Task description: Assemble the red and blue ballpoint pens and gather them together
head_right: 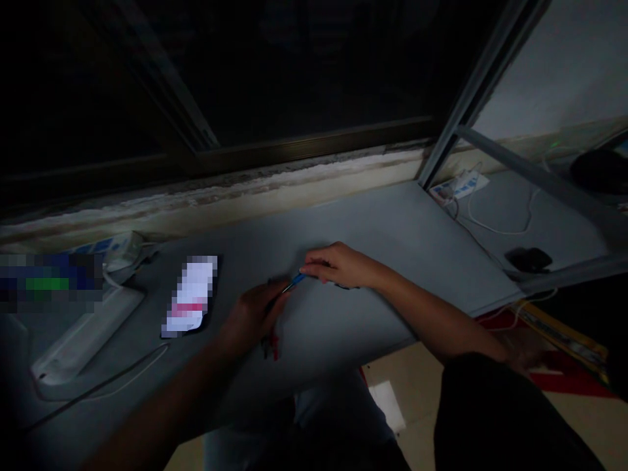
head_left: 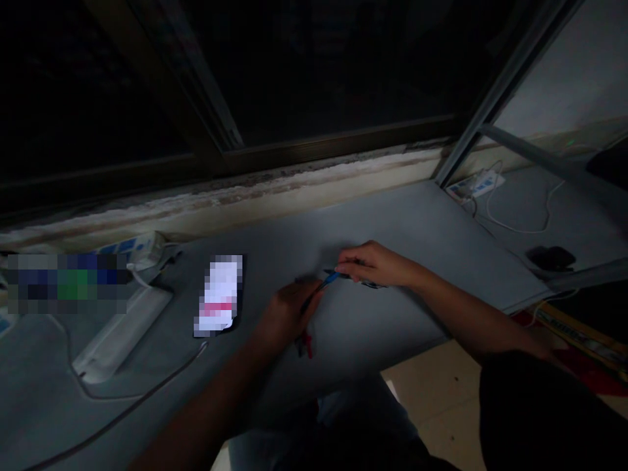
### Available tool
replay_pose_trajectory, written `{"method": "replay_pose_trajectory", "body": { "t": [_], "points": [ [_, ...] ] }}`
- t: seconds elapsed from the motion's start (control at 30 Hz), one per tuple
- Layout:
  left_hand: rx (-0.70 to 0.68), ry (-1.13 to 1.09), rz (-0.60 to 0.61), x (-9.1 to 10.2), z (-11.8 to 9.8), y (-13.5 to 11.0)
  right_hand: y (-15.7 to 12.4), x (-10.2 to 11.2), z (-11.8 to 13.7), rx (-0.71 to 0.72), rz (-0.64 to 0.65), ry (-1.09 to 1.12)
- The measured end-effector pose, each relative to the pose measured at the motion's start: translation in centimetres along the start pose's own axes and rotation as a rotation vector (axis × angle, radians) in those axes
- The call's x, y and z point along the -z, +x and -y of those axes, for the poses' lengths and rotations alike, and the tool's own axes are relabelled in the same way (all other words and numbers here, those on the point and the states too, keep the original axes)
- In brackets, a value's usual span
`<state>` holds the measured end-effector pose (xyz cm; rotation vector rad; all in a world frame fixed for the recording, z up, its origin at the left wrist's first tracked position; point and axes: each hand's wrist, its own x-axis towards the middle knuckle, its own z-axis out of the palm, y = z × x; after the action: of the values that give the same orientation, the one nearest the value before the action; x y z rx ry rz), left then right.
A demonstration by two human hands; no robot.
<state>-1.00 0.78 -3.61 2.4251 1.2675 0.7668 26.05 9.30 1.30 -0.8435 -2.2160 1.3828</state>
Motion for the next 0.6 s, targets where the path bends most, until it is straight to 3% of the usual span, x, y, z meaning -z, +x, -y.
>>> {"method": "replay_pose_trajectory", "body": {
  "t": [0.37, 0.43, 0.5, 0.6],
  "points": [
    [-0.079, 0.05, -0.129, 0.7, -0.6, -0.2, 0.9, -1.3, -0.2, -0.237, -0.05, 0.214],
    [-0.08, -0.039, -0.1, 1.0, -0.6, -0.6, 1.1, -1.5, -0.1, -0.206, -0.088, 0.267],
    [-0.187, -0.112, -0.003, 1.0, -0.5, -1.0, 1.1, -1.6, 0.0, -0.181, -0.124, 0.322],
    [-0.265, -0.057, 0.058, 0.5, 0.0, -2.0, 1.1, -2.0, 0.0, -0.171, -0.076, 0.333]
  ]
}}
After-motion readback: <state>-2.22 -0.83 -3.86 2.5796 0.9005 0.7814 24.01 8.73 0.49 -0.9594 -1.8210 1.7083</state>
